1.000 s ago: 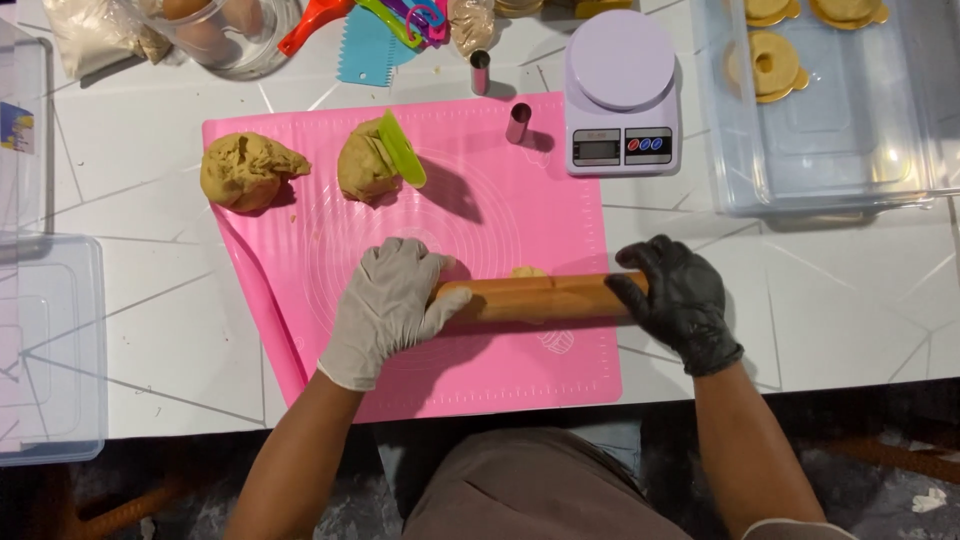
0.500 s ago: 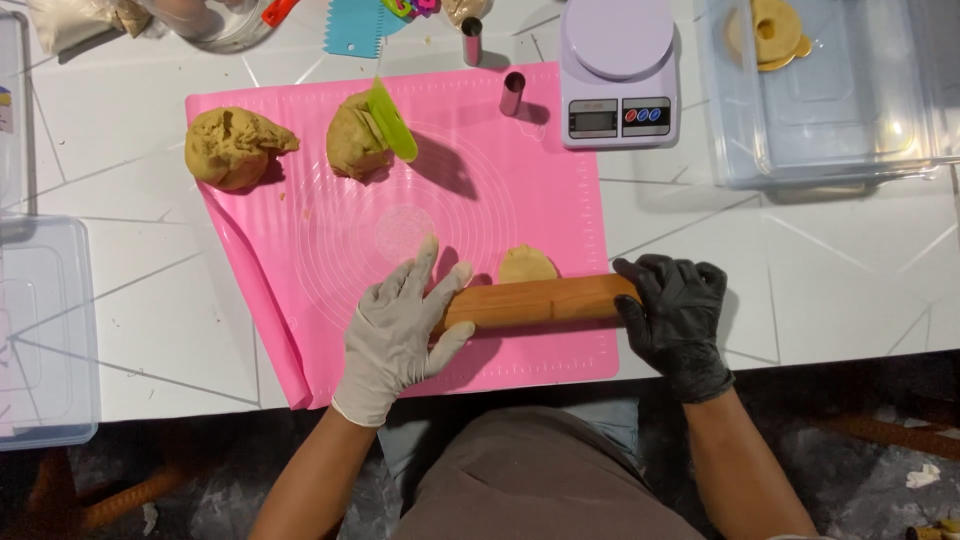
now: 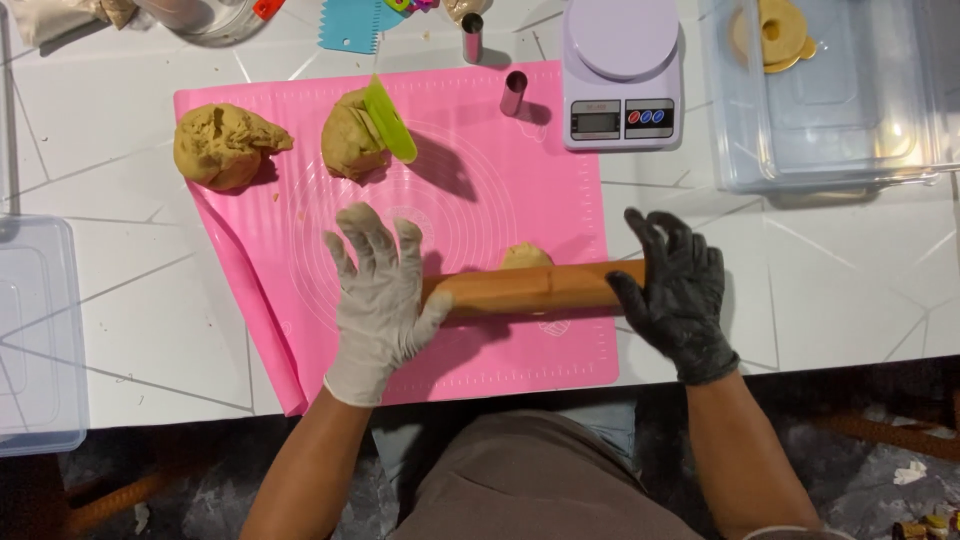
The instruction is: Rolling out dough with a rolling pin and hand-shaping small pastry portions on a silicone mat.
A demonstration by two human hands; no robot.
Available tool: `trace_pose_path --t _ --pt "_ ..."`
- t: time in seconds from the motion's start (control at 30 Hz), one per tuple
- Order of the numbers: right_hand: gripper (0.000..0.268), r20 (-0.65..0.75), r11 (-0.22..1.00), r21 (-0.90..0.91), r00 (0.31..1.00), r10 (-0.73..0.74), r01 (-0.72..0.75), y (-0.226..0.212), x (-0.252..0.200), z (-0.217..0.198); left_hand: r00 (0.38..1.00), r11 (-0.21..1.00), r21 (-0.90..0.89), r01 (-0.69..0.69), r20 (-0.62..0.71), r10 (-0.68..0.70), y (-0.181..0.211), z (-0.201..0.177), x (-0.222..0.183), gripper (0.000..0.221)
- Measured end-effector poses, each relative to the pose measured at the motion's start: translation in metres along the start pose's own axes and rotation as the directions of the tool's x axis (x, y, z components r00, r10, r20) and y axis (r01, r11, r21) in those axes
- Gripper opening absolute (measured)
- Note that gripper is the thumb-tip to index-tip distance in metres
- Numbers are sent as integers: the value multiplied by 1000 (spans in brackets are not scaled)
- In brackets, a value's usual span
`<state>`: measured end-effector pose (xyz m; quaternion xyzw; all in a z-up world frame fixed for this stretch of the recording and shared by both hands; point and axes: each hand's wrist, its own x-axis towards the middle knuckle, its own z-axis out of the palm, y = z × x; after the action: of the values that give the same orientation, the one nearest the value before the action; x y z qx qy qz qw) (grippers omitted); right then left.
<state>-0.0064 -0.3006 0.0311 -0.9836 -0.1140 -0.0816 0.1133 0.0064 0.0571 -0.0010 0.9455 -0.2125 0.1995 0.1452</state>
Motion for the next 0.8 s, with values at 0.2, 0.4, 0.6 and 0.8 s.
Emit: trace_pose_path --t 0.2,0.4,0.6,0.8 --pt "76 -65 998 -27 996 53 -55 0 78 0 954 958 129 257 -195 -229 -30 26 44 91" --pt "63 -222 997 -69 975 21 -38 12 122 18 776 761 207 615 12 -631 -33 20 78 90" --pt "58 -303 993 -111 951 -65 32 -3 103 4 709 686 374 624 98 -699 -15 2 77 98" --pt "54 -220 982 -133 962 -160 132 -4 17 10 879 889 335 313 251 -405 14 -13 11 105"
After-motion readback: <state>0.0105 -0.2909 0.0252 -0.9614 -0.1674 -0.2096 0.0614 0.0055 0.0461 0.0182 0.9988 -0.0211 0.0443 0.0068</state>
